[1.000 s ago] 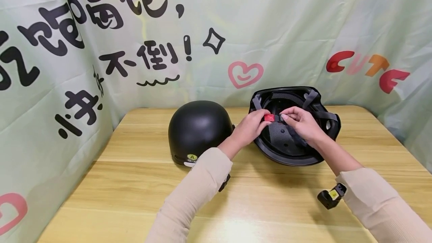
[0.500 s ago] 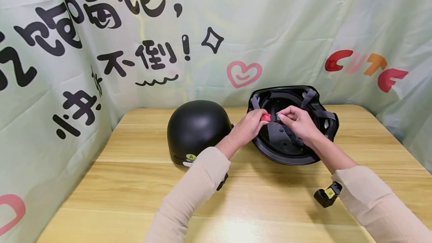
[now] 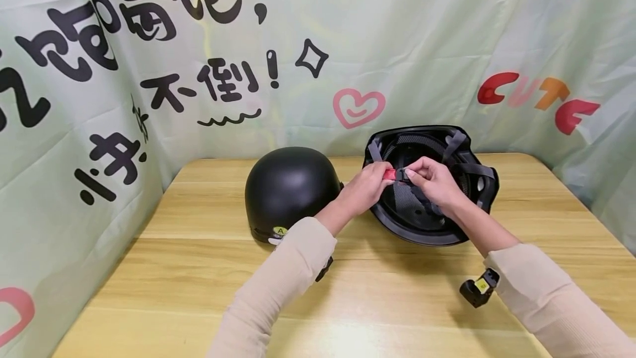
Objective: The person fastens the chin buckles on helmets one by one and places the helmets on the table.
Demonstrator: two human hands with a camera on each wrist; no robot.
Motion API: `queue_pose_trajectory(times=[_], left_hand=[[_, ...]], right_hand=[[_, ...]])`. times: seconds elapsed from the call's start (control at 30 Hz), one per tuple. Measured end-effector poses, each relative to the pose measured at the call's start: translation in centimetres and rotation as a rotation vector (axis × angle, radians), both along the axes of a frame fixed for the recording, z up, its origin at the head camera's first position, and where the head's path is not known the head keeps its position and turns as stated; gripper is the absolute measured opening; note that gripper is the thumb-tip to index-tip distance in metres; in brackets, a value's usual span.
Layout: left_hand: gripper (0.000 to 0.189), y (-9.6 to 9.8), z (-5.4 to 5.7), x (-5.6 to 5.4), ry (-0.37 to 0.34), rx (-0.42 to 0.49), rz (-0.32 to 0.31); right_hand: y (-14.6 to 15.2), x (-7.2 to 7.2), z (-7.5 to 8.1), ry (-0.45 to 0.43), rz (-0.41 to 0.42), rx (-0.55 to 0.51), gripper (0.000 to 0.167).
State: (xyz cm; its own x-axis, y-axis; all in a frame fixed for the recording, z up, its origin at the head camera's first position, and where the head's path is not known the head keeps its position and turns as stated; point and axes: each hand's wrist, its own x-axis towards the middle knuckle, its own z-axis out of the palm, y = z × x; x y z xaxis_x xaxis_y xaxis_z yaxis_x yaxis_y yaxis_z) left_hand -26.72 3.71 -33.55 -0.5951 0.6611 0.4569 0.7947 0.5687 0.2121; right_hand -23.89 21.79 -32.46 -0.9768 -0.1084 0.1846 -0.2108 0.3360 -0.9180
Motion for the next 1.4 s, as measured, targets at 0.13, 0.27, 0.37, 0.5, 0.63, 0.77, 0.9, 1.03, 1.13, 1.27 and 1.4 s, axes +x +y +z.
queue_pose_trajectory(times=[0.13,0.27,0.37,0.5,0.63,0.77,0.9,1.03,1.13,1.27,1.4], left_hand=[[0.027,0.0,0.1,0.2,0.015,-0.023,0.001],[0.025,0.2,0.3,0.3,0.044,-0.040,-0.019],[0.025,0.3,0.3,0.4,0.050,-0.053,-0.024],[0.026,0.4,0.3,0.5,0.035,-0.053,-0.002],[0.027,0.4,0.1,0.5,0.015,-0.032,0.005],[0.028,0.4,-0.1,0.4,0.005,-0.004,0.002],[0.032,0.4,-0.2,0.5,0.010,0.030,0.006],[0.036,0.5,-0.2,0.4,0.012,0.039,0.023],[0.040,0.5,-0.3,0.4,0.025,0.031,0.035],[0.043,0.5,-0.4,0.3,0.047,0.031,0.041],[0.044,0.6,-0.2,0.3,0.051,0.018,0.045]], right_hand=[[-0.2,0.1,-0.1,0.005,0.002,0.001,0.006],[-0.4,0.1,-0.2,0.011,0.017,-0.010,0.006],[-0.5,0.1,-0.3,0.008,0.015,-0.013,0.005],[-0.4,0.0,-0.2,-0.015,0.011,0.014,0.006],[-0.2,0.0,0.0,-0.041,0.013,0.045,0.009],[0.1,0.1,0.2,-0.058,0.019,0.070,0.013],[0.3,0.2,0.5,-0.069,0.022,0.100,0.020],[0.7,0.1,0.7,-0.074,0.016,0.132,0.024],[1.0,0.2,1.0,-0.061,0.004,0.160,0.025],[1.4,0.3,1.2,-0.017,-0.024,0.203,0.025],[1.6,0.5,1.4,0.054,-0.073,0.269,0.022]])
